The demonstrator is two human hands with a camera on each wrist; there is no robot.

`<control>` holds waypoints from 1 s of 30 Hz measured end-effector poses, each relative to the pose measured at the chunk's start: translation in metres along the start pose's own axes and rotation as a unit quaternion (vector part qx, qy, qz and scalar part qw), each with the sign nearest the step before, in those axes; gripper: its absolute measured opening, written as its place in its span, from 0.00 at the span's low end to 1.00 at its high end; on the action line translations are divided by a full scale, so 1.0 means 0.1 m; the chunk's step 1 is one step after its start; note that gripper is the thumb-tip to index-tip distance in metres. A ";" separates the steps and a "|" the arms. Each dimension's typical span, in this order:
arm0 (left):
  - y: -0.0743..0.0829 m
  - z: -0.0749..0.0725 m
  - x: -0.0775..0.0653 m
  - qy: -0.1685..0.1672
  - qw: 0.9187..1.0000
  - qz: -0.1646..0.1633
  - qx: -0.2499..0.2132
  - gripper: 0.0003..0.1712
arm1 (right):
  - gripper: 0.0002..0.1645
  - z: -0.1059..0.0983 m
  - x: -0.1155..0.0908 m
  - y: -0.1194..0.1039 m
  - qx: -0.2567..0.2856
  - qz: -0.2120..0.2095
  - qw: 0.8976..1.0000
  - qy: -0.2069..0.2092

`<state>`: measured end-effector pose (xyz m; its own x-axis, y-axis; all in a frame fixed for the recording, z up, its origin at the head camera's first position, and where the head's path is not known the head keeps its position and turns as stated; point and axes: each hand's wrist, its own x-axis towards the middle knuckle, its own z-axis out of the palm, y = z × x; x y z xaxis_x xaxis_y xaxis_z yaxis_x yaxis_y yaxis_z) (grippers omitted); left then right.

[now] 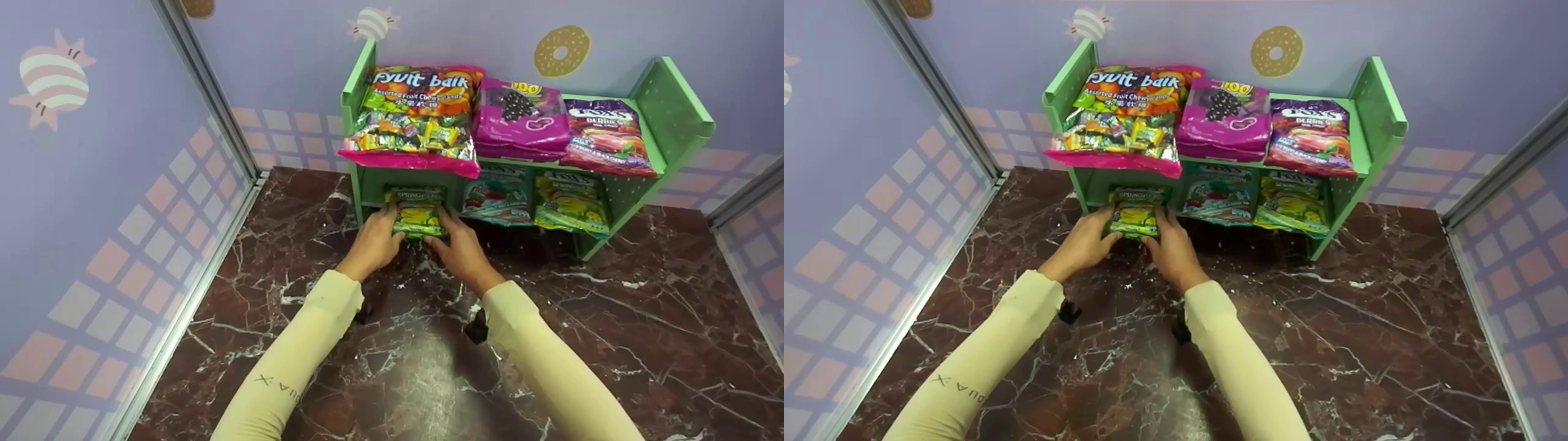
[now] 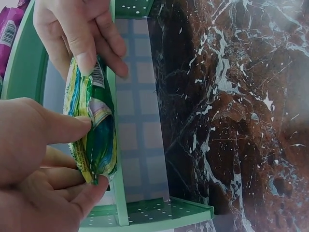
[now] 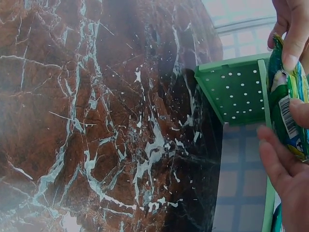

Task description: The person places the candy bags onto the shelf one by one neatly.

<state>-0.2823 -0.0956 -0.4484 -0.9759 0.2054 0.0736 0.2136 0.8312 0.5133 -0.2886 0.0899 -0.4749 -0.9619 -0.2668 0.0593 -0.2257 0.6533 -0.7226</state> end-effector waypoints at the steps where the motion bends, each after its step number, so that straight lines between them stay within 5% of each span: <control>1: 0.00 0.00 0.01 0.003 1.000 -0.003 0.002 0.36 | 0.42 0.01 0.01 0.00 -0.001 0.002 1.000 0.001; 10: 0.02 0.05 0.07 0.018 1.000 0.004 0.023 0.35 | 0.41 0.05 0.05 0.00 -0.022 0.023 0.999 0.019; 17: 0.06 0.06 0.02 0.043 0.996 0.038 0.061 0.32 | 0.41 0.10 0.12 0.00 -0.042 0.011 0.998 0.047; 26: 0.14 0.05 -0.09 0.041 0.996 0.064 0.038 0.13 | 0.40 0.14 0.17 0.02 -0.050 0.010 0.997 0.055; 30: 0.16 0.05 -0.12 0.014 0.997 0.067 0.045 0.14 | 0.39 0.16 0.19 0.03 -0.053 0.004 0.997 0.061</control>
<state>-0.2667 -0.0820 -0.4452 -0.9391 0.3040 0.1602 0.3436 0.8405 0.4189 -0.3050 0.0751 -0.4869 -0.9740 -0.1767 0.1420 -0.2264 0.7287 -0.6464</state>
